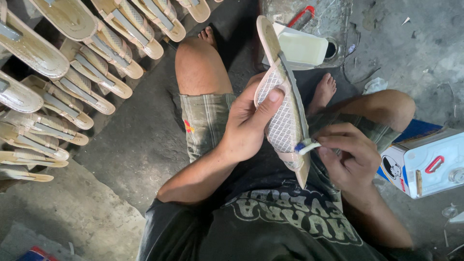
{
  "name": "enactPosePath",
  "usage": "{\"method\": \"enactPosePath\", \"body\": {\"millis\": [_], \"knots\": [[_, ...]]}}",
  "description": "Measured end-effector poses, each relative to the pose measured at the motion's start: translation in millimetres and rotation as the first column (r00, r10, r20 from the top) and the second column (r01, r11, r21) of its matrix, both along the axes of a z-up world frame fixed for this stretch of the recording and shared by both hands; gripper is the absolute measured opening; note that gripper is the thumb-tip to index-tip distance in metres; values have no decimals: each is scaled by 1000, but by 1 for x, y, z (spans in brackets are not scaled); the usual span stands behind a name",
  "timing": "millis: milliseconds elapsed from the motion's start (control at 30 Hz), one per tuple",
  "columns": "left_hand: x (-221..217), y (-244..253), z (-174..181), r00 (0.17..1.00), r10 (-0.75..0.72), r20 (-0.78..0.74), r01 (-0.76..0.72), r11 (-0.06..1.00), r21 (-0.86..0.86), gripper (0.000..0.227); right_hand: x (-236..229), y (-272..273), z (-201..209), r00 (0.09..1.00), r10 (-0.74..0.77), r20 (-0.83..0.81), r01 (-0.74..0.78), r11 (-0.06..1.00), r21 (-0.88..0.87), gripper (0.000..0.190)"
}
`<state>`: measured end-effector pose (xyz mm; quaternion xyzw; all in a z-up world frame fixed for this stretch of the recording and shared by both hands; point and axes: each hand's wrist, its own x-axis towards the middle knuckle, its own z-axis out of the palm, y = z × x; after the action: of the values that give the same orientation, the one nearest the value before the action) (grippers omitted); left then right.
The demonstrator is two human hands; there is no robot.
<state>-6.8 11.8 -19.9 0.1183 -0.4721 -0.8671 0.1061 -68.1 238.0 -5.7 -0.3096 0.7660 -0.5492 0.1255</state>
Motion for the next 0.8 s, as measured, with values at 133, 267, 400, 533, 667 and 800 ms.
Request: {"method": "enactPosePath", "body": {"millis": [133, 267, 400, 533, 667, 800], "knots": [[-2, -2, -4, 1000, 9, 11, -10, 990, 139, 30, 0, 5, 0, 996, 52, -73, -53, 999, -11, 15], [-1, -4, -6, 1000, -6, 19, 3, 983, 181, 28, -6, 13, 4, 987, 123, -101, -126, 992, -26, 18], [0, -4, -4, 999, -9, 30, 8, 1000, 28, 32, -14, 18, 11, 959, 146, -244, -129, 988, 83, 20], [1, -2, -1, 997, -68, 29, 66, 995, 73, 29, -10, 15, 12, 967, 60, -248, -34, 994, 106, 19], [1, -5, -1, 996, -71, 54, 62, 987, 148, 31, -8, 11, 10, 983, 90, -159, -88, 996, 16, 17], [1, -10, -4, 996, -47, 78, 30, 979, 203, 33, -5, 11, 15, 976, 149, -162, -140, 988, 63, 17]]}}
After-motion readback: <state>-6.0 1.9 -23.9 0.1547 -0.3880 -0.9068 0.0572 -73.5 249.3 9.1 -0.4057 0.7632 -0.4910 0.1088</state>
